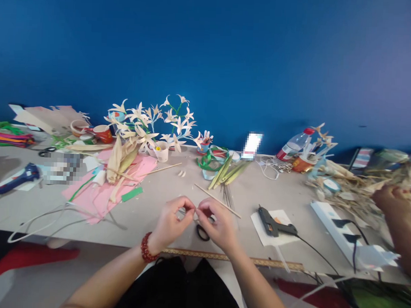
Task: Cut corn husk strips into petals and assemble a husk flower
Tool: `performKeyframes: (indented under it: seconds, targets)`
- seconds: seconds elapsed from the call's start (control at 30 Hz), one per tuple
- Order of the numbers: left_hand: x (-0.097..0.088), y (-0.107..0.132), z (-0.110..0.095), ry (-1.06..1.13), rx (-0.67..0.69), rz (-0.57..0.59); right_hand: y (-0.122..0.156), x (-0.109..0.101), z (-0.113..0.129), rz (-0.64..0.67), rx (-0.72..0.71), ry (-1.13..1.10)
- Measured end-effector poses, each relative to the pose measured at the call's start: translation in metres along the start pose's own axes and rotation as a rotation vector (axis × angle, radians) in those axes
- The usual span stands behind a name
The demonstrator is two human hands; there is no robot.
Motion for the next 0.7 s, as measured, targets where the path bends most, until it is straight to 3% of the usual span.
performKeyframes:
  seconds: [0.2,0.4,0.47,0.57,0.7]
  targets:
    - [-0.003,0.002,-0.007,-0.141,0.171,-0.115,0.005,0.002,0.012,-0.157,-0.150,-0.011]
    - [-0.019,0.003,0.003,-0.178,0.145,-0.247,0.013,-0.003,0.003,-0.240,-0.060,-0.140]
    - [-0.020,0.002,0.000,-0.136,0.116,-0.193,0.014,-0.006,-0.001,-0.248,-0.024,-0.156]
    - [-0.013,0.000,-0.011,-0.085,0.124,-0.025,0.013,-0.006,0.000,-0.231,-0.026,-0.137]
    - [-0.002,-0.003,-0.017,-0.093,0.110,0.007,0.009,-0.004,0.009,-0.217,-0.088,-0.079]
Point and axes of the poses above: each hand's wrist, its own y-axis away from the middle knuckle, its own x-axis out of the palm, z = x × y, the point moved 4 cm from there along -y, towards the middle knuckle, and after that the axes turned 3 degrees about z, right-handed, at the moved point
